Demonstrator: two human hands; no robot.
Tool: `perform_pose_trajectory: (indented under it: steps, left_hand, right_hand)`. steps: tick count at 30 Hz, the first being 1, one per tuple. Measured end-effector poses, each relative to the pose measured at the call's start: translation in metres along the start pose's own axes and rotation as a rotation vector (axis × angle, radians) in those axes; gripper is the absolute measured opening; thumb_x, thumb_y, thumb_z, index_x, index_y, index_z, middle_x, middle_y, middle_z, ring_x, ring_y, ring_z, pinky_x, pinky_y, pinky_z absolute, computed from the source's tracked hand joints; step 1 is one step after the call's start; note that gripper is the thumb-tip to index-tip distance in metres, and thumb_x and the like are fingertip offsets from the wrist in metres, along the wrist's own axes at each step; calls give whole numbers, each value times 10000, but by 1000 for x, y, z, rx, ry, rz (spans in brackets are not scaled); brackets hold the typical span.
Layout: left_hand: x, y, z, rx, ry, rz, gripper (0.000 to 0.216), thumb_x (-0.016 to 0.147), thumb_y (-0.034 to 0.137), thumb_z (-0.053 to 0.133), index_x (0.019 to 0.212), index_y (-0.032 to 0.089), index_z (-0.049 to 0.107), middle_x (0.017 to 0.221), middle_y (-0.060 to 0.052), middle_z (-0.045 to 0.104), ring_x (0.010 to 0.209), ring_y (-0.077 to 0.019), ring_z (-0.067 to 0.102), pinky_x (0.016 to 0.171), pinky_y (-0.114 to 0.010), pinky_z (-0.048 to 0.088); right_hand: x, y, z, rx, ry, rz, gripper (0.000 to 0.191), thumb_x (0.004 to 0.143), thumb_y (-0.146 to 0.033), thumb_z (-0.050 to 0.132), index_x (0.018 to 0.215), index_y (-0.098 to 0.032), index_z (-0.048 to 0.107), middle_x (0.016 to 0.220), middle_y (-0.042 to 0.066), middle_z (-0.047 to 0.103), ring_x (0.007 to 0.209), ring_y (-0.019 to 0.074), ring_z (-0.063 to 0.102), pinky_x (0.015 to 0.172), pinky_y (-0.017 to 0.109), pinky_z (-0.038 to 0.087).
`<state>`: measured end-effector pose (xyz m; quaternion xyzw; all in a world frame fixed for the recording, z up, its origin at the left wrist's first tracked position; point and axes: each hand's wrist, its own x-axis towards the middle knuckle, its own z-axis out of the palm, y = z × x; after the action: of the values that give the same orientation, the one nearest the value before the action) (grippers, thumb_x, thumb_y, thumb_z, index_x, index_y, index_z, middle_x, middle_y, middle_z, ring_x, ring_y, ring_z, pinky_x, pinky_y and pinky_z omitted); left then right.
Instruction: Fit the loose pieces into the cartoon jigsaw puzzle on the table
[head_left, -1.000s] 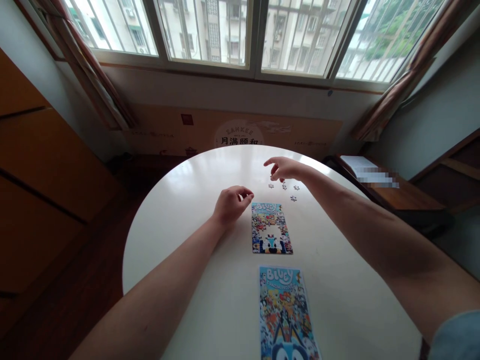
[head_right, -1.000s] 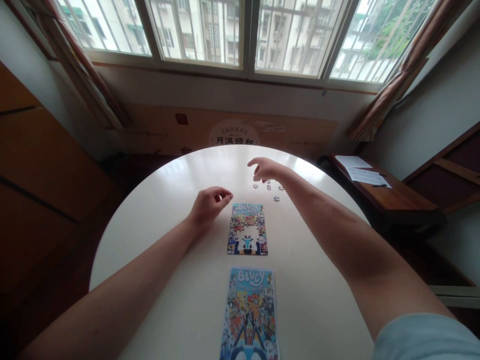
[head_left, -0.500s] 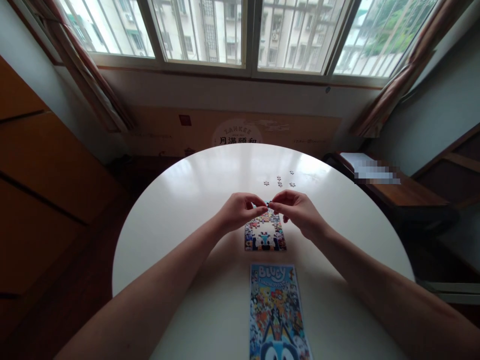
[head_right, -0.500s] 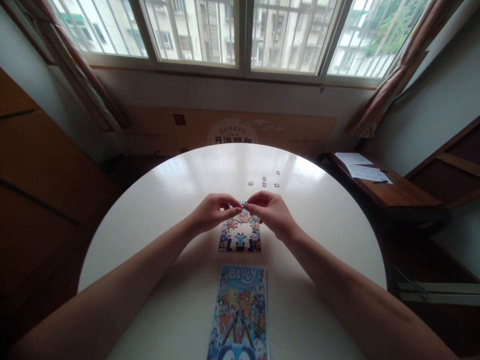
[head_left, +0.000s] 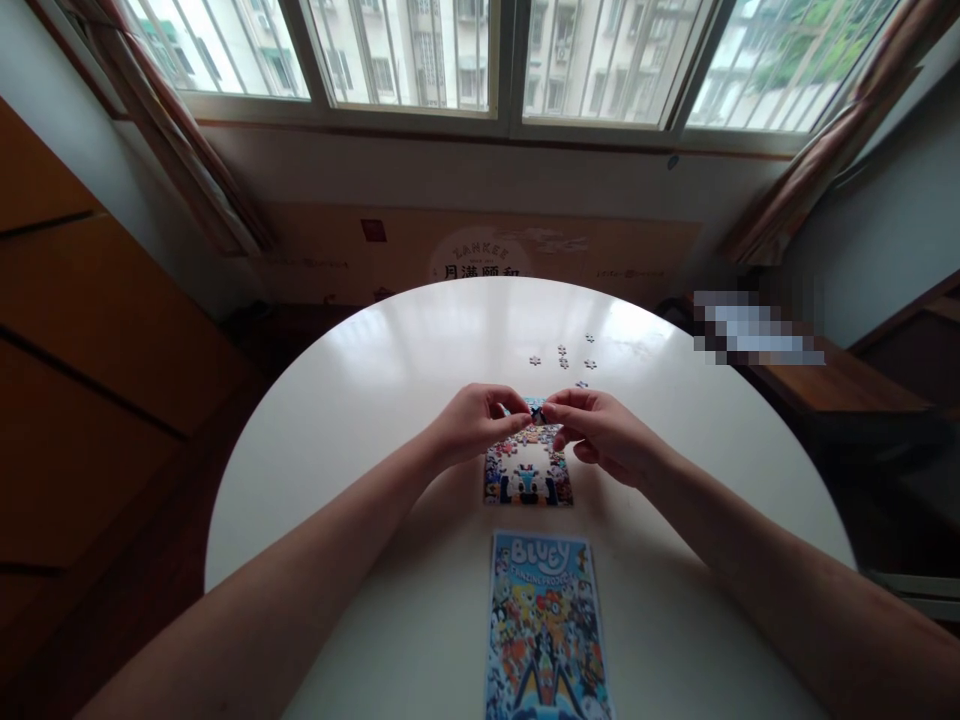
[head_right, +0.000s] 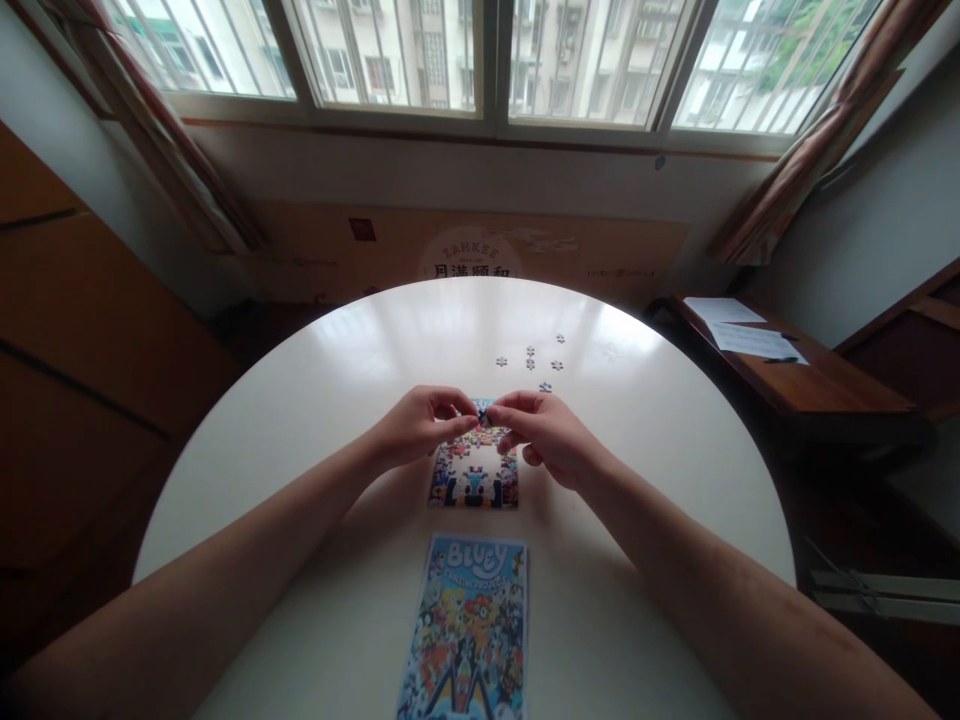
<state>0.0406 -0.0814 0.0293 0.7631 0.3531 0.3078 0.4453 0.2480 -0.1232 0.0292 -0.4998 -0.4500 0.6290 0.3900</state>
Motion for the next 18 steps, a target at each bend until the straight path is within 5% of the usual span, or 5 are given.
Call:
perform_pose_trajectory:
  steps: [9,18]
  left_hand:
    - [1,-2,0,-19,-31,-16,130,790,268,699,828,146,725,706,-45,698,590,-112,584,533,-240,465]
    - [5,-6,2,35,-81,-19,169,783,270,715,857,119,736,734,-50,706,629,-112,595,582,-245,460]
  right_hand:
    - [3,-4,-12,-119,-38,14,409,745,-518,825,894,-166,679,1032,130,732,654,132,673,369,164,229]
    - [0,0,-14,-371,-40,-342,315,760,-428,816,938,-173,766,744,48,718,608,122,632,412,209,379]
